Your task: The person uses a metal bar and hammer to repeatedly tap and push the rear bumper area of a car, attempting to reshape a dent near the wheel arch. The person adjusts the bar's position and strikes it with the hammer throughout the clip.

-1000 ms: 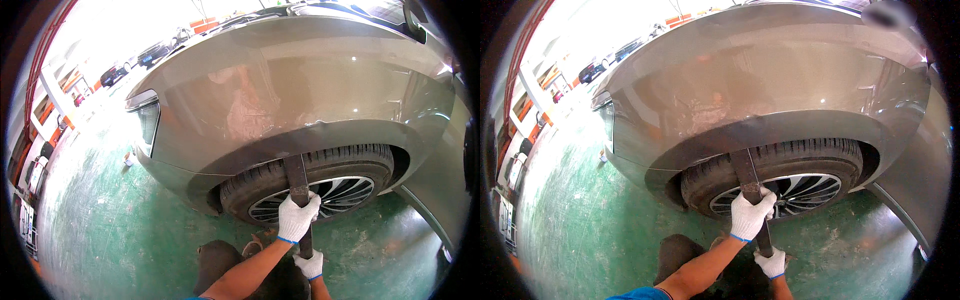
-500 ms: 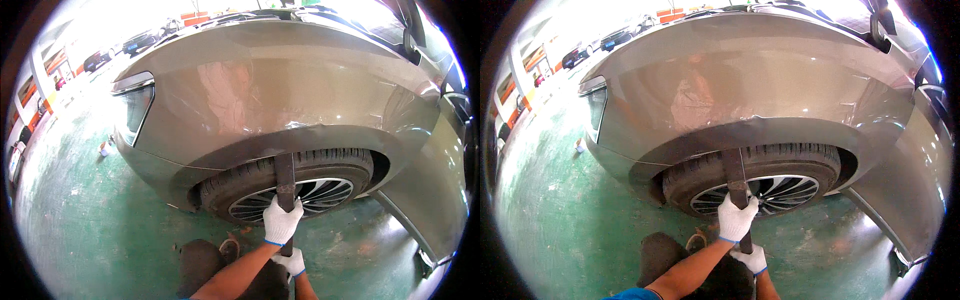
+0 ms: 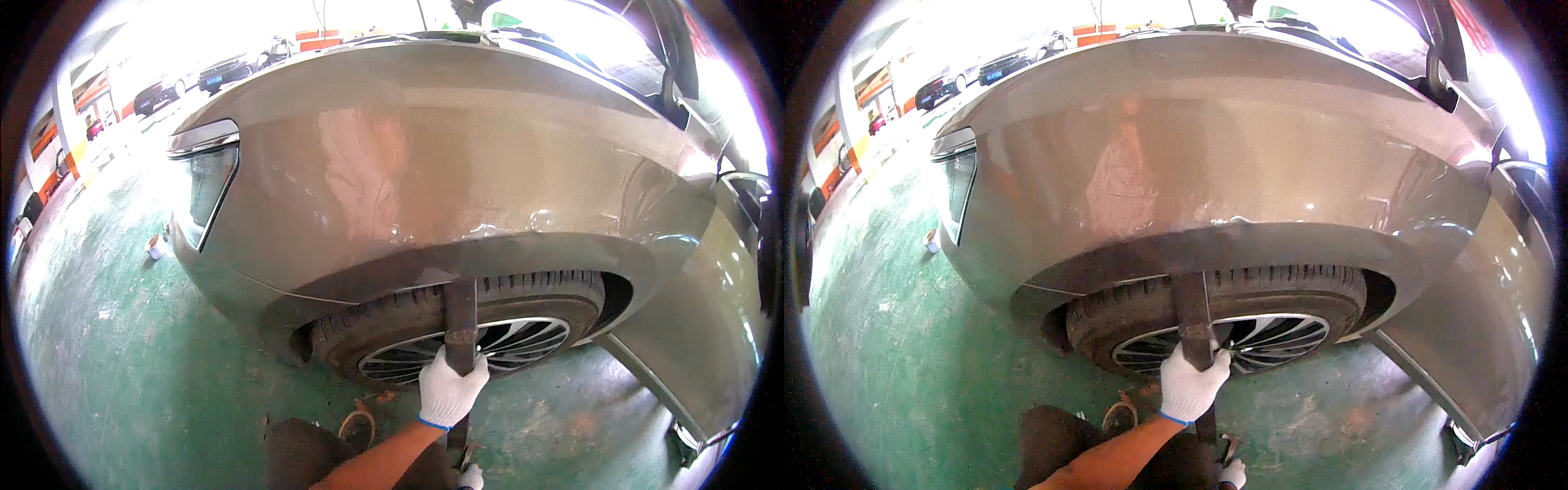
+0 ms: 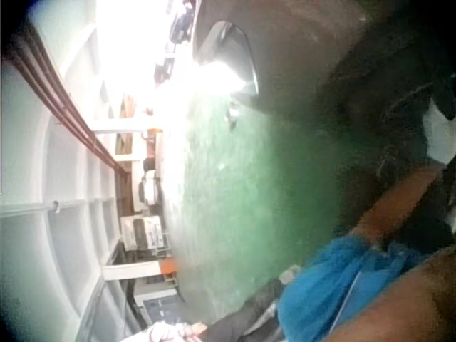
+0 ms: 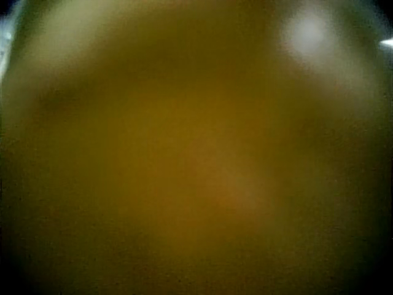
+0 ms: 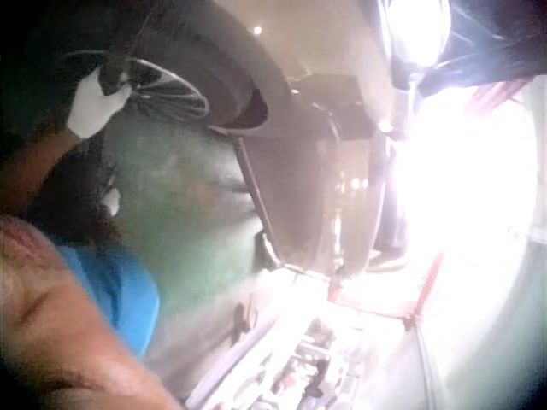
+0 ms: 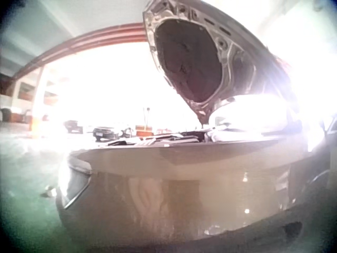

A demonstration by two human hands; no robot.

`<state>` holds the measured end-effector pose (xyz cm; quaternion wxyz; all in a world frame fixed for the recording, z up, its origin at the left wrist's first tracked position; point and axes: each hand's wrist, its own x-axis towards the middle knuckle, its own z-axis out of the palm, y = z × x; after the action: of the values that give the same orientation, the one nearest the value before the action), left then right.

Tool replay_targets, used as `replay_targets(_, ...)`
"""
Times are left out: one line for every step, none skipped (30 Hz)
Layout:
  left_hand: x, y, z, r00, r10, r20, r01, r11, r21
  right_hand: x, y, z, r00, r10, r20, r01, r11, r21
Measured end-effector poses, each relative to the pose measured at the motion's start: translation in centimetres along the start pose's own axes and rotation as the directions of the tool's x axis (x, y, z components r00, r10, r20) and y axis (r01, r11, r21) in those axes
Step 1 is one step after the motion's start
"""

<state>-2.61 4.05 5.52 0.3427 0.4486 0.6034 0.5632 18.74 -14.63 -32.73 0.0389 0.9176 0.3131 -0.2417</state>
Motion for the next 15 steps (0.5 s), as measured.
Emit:
replay_targets(-0.1,0.0,0.1,1.0,-0.001,-0.005,0.001,1.0,0.004,0.6,-0.3,0.1,1.0,0.003,0.016,-0.003,1.0,0.0)
replay_targets(-0.1,0.0,0.2,1.0,-0.001,-0.008,0.001,1.0,0.008,1.3,-0.6,0.2,1.0,0.004,0.03,-0.004,1.0,0.01)
replay_targets(-0.2,-0.3,0.3,1.0,-0.023,0.002,0.023,1.0,0.012,1.6,-0.4,0.2,0.999,0.011,0.046,-0.012,1.0,0.02)
replay_targets(-0.1,-0.3,0.4,1.0,-0.003,-0.003,0.003,1.0,0.0,2.3,-0.6,0.0,0.999,0.008,0.053,-0.01,0.999,0.04)
replay_targets(-0.2,-0.2,0.3,1.0,0.015,-0.009,-0.015,1.0,-0.006,2.9,-0.4,-0.5,0.998,0.003,0.061,-0.007,0.998,0.061)
replay_targets(-0.2,-0.2,0.3,0.999,0.033,-0.014,-0.033,0.999,-0.014,3.4,-0.3,-0.9,0.998,0.001,0.06,-0.007,0.995,0.1)
replay_targets(0.0,-0.4,0.4,0.999,0.048,-0.007,-0.048,0.999,0.005,4.1,-0.2,-1.5,0.999,-0.011,0.048,0.003,0.987,0.16)
replay_targets(-0.1,-0.2,0.5,0.999,0.044,-0.01,-0.044,0.999,-0.017,4.7,-0.1,-2.7,0.999,-0.038,0.019,0.032,0.973,0.23)
replay_targets(-0.1,0.1,0.7,0.999,0.039,-0.007,-0.039,0.999,-0.032,5.1,0.2,-4.0,0.996,-0.085,-0.031,0.09,0.95,0.3)
replay_targets(-0.3,0.4,0.9,0.999,0.037,0.004,-0.036,0.998,-0.054,6.0,1.4,-5.5,0.965,-0.226,-0.134,0.256,0.923,0.288)
replay_targets(0.3,-0.5,-0.1,0.997,0.076,-0.03,-0.076,0.997,-0.012,1.6,-3.6,-10.9,0.944,-0.317,-0.093,0.321,0.81,0.491)
replay_targets(0.5,-0.4,-0.3,0.998,0.06,-0.034,-0.061,0.998,-0.009,-2.3,-6.4,-18.0,0.932,-0.352,-0.086,0.339,0.762,0.552)
replay_targets(0.3,-0.2,-0.1,0.999,0.039,-0.018,-0.039,0.999,-0.013,-5.5,-7.9,-23.4,0.926,-0.367,-0.086,0.34,0.716,0.61)
replay_targets(0.0,0.0,0.3,1.0,0.021,0.005,-0.021,1.0,-0.021,-6.2,-7.7,-26.8,0.868,-0.459,-0.19,0.464,0.614,0.639)
replay_targets(-0.2,0.1,0.5,1.0,0.0,0.015,0.001,0.998,-0.065,-6.9,-8.0,-30.1,0.784,-0.546,-0.293,0.583,0.49,0.648)
